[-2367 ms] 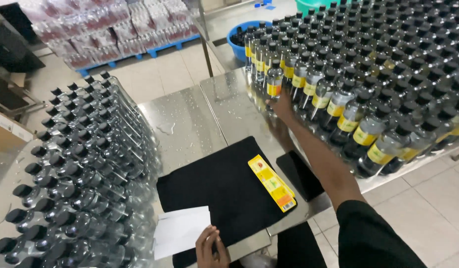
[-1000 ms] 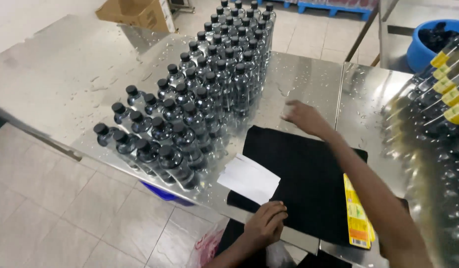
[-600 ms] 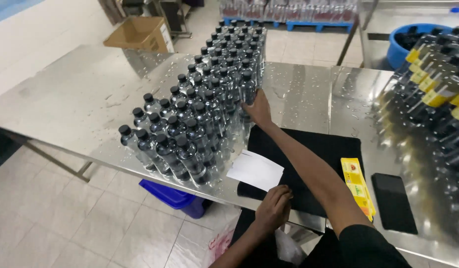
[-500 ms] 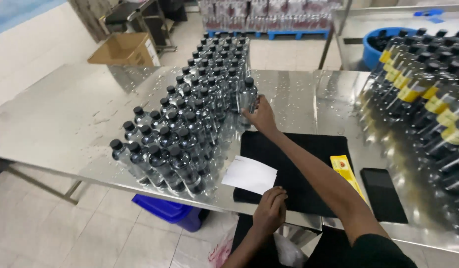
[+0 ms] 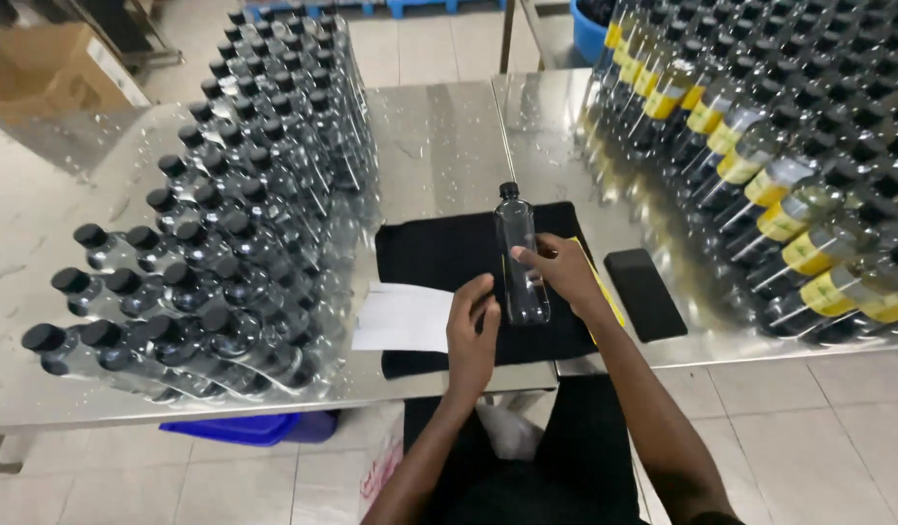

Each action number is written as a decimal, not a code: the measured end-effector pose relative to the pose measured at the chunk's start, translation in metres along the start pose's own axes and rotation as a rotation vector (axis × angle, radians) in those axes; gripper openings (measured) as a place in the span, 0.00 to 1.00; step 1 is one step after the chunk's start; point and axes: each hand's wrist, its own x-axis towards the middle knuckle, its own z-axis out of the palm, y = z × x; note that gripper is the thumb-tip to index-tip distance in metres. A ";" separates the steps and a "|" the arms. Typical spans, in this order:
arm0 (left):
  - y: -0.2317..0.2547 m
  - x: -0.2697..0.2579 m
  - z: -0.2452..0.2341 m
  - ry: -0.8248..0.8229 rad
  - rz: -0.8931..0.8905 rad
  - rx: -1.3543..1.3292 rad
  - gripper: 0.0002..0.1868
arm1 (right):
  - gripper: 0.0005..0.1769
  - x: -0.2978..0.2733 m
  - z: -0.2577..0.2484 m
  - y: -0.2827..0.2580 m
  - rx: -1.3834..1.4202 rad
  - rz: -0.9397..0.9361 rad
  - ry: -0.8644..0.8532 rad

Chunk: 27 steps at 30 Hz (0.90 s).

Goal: Manually applying adhesive labels to plastic bottles at a workstation in a production facility.

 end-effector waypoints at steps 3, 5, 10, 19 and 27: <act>-0.017 0.014 0.006 -0.079 -0.185 -0.023 0.30 | 0.31 0.009 0.005 0.050 -0.003 0.073 -0.036; -0.026 0.015 0.003 -0.110 -0.271 0.001 0.33 | 0.32 -0.014 0.011 0.024 -0.064 0.127 -0.046; -0.028 0.015 0.009 -0.123 -0.373 0.039 0.33 | 0.30 -0.027 0.009 0.008 -0.237 0.182 -0.067; -0.018 0.011 0.010 -0.203 -0.453 0.107 0.33 | 0.45 -0.042 0.007 -0.020 -0.831 0.206 -0.188; -0.018 0.001 0.015 -0.276 -0.251 0.259 0.32 | 0.38 -0.061 0.012 -0.024 -0.765 0.202 -0.091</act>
